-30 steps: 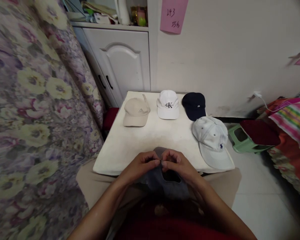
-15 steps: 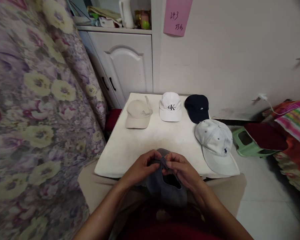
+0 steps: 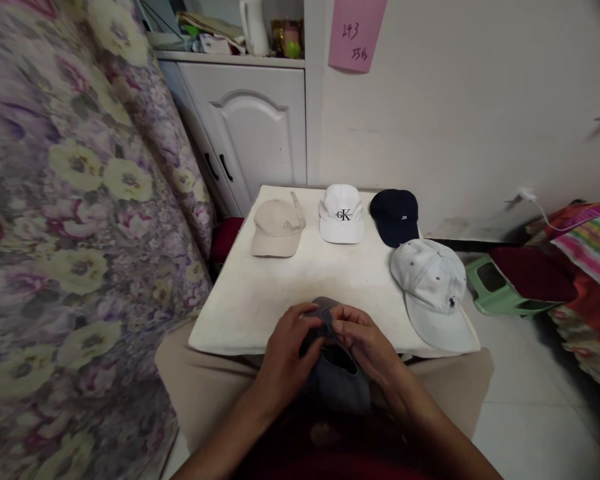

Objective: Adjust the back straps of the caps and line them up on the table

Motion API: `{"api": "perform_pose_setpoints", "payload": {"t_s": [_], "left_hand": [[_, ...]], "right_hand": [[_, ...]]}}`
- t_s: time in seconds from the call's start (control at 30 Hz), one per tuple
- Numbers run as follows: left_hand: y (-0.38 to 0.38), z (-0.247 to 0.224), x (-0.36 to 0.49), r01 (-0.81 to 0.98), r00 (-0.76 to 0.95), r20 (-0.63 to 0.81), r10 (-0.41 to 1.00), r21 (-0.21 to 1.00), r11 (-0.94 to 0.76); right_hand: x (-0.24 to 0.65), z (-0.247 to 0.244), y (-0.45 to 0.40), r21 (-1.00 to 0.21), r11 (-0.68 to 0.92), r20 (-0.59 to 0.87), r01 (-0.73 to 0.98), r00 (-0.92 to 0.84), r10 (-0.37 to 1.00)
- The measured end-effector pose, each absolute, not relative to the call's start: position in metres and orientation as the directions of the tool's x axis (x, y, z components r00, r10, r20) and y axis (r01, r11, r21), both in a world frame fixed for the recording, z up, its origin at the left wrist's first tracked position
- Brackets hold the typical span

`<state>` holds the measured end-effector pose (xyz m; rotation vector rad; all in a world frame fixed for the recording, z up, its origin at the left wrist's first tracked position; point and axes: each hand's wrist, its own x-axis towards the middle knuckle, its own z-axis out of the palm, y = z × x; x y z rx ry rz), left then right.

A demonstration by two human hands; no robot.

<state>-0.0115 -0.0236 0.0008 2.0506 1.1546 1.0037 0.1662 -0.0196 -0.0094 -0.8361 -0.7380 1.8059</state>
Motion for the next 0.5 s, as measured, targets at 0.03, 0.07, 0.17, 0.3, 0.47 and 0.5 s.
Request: {"api": "perform_pose_setpoints", "payload": {"t_s": [0.03,0.07,0.17,0.3,0.47,0.5], "left_hand": [[-0.024,-0.002,-0.012,0.483,0.333,0.355,0.874,0.732,-0.481],[-0.024,-0.006,-0.012,0.507,0.324,0.378,0.867,0.705,-0.496],[-0.024,-0.012,-0.012,0.506,0.318,0.387,0.865,0.703,-0.500],[-0.021,-0.008,-0.012,0.474,0.330,0.295,0.896,0.770,-0.428],[-0.015,0.005,-0.014,0.408,0.332,0.255,0.908,0.830,-0.382],[-0.014,0.007,-0.014,0.377,0.345,0.235,0.909,0.852,-0.363]], "right_hand": [[0.167,-0.010,-0.020,-0.790,-0.336,-0.213,-0.513,-0.285,0.935],[0.167,-0.010,-0.020,-0.794,-0.335,-0.212,-0.508,-0.284,0.935],[0.166,-0.011,-0.019,-0.806,-0.334,-0.219,-0.489,-0.279,0.935],[0.163,-0.008,-0.018,-0.826,-0.288,-0.178,-0.484,-0.261,0.949],[0.161,0.002,-0.016,-0.876,-0.167,-0.049,-0.452,-0.262,0.964],[0.161,0.003,-0.016,-0.884,-0.146,-0.030,-0.443,-0.259,0.965]]}}
